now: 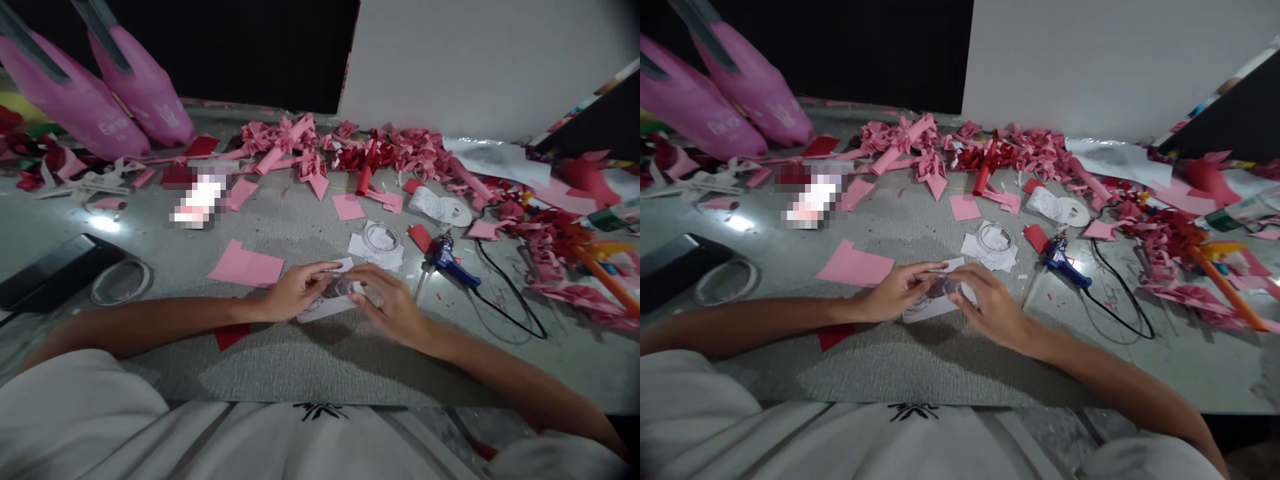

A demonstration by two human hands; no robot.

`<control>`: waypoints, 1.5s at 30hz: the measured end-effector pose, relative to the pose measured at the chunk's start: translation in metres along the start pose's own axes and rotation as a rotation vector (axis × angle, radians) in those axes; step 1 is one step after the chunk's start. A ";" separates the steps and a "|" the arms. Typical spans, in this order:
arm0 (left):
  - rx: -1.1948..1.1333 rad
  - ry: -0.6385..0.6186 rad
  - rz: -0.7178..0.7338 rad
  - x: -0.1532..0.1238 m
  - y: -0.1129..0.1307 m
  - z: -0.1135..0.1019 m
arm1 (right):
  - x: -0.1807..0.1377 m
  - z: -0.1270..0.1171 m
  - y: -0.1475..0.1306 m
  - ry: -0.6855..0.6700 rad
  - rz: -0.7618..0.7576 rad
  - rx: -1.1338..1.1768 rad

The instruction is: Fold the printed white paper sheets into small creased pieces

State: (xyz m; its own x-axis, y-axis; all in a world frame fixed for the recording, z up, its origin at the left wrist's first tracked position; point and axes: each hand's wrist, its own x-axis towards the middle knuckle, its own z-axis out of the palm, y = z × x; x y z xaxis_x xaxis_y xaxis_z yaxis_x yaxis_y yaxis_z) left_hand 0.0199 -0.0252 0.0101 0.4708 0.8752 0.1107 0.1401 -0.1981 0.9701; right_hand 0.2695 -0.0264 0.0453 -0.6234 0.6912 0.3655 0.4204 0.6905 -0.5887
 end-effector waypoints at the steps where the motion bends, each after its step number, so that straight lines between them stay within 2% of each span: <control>1: 0.006 0.017 -0.013 0.001 -0.001 0.000 | 0.001 -0.001 0.002 0.070 0.050 -0.013; 3: 0.025 0.032 -0.031 0.001 0.000 0.001 | 0.003 0.001 0.007 0.127 0.143 -0.009; 7: 0.037 0.084 -0.033 0.002 0.002 0.001 | 0.001 0.008 0.011 0.090 0.279 0.141; 16: 0.141 0.143 0.060 0.002 0.004 -0.001 | 0.002 0.011 0.005 0.039 0.303 0.231; 20: 0.359 0.052 0.104 -0.010 0.002 0.001 | 0.003 0.006 0.009 0.124 0.297 0.121; 23: 0.564 0.005 0.215 -0.015 -0.001 0.001 | 0.005 -0.005 0.012 0.183 0.257 0.005; 27: 0.809 0.122 0.266 -0.008 -0.007 -0.003 | 0.008 -0.014 0.013 0.235 0.225 -0.046; 29: 0.918 0.168 0.254 -0.002 -0.011 -0.007 | 0.008 -0.014 0.015 0.195 0.284 0.024; 31: 0.980 0.153 0.237 0.004 -0.014 -0.011 | 0.008 -0.011 0.019 0.141 0.329 0.132; 34: 0.863 0.125 0.223 0.010 -0.014 -0.015 | 0.007 -0.005 0.025 0.068 0.348 0.309; 36: 0.620 0.121 0.235 0.012 -0.009 -0.017 | 0.007 -0.001 0.027 -0.003 0.360 0.424; 38: 0.352 0.035 0.250 0.013 -0.003 -0.017 | 0.007 0.002 0.026 -0.057 0.364 0.471; 41: 0.157 -0.129 0.187 0.013 0.004 -0.017 | 0.007 0.003 0.020 -0.071 0.353 0.389; 45: 0.081 -0.080 0.084 0.015 0.007 -0.015 | 0.004 0.007 0.015 0.007 0.375 0.238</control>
State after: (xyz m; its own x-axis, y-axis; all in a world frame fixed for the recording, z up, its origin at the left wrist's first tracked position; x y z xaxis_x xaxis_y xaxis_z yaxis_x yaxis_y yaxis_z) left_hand 0.0151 -0.0065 0.0213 0.5515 0.8166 0.1704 0.1658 -0.3075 0.9370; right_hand 0.2690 -0.0146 0.0332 -0.4522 0.8864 0.0992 0.4530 0.3240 -0.8306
